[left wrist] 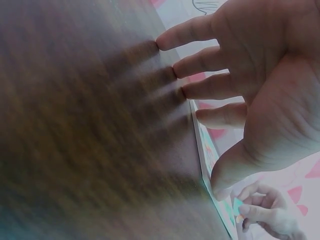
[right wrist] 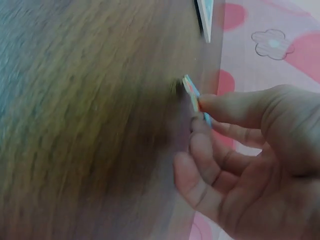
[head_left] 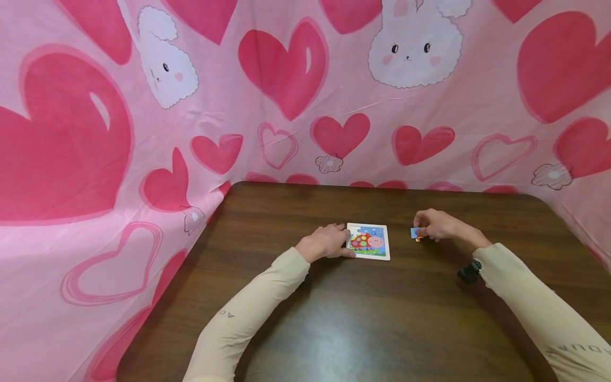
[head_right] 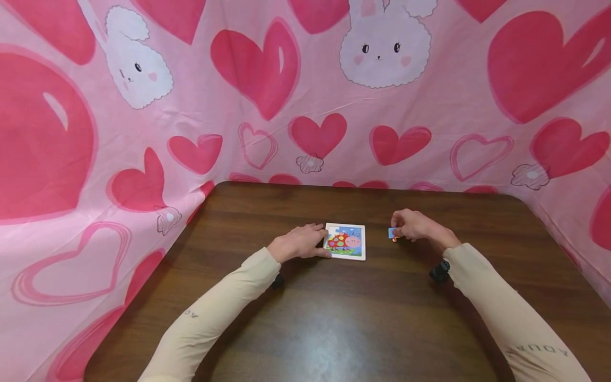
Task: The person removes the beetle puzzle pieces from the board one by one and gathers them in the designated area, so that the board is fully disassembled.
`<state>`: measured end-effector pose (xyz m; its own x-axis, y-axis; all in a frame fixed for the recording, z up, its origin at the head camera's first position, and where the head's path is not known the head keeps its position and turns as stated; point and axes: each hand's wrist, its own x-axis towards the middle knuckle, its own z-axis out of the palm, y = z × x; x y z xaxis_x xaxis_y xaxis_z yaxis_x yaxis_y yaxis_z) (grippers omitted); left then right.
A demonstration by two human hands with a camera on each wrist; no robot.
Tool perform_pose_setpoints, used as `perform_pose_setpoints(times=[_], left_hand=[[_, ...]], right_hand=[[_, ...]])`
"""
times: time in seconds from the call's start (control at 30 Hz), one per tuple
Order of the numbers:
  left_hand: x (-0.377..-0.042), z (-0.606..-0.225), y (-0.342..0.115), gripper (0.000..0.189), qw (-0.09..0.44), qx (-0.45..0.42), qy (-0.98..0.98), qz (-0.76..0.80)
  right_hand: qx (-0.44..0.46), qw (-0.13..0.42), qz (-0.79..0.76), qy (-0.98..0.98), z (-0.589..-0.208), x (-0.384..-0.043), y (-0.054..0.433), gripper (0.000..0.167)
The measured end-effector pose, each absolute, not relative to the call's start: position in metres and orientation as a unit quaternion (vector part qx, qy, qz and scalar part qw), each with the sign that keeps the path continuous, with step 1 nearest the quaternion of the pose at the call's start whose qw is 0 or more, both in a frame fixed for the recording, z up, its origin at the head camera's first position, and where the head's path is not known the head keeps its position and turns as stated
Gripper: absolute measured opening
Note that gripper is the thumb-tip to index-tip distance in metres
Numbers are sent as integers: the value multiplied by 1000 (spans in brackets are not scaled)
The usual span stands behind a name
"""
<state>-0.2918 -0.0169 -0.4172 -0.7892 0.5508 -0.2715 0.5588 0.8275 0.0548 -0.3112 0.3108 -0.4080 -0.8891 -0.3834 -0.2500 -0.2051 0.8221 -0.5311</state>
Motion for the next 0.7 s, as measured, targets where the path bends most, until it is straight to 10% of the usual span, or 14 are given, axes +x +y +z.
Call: perform_pose_setpoints(times=[0.7], left_hand=[[-293,-419,-17,75,136,293,946,-22]], right_hand=[[-163,110,-214,957,-400,-315,267,11]])
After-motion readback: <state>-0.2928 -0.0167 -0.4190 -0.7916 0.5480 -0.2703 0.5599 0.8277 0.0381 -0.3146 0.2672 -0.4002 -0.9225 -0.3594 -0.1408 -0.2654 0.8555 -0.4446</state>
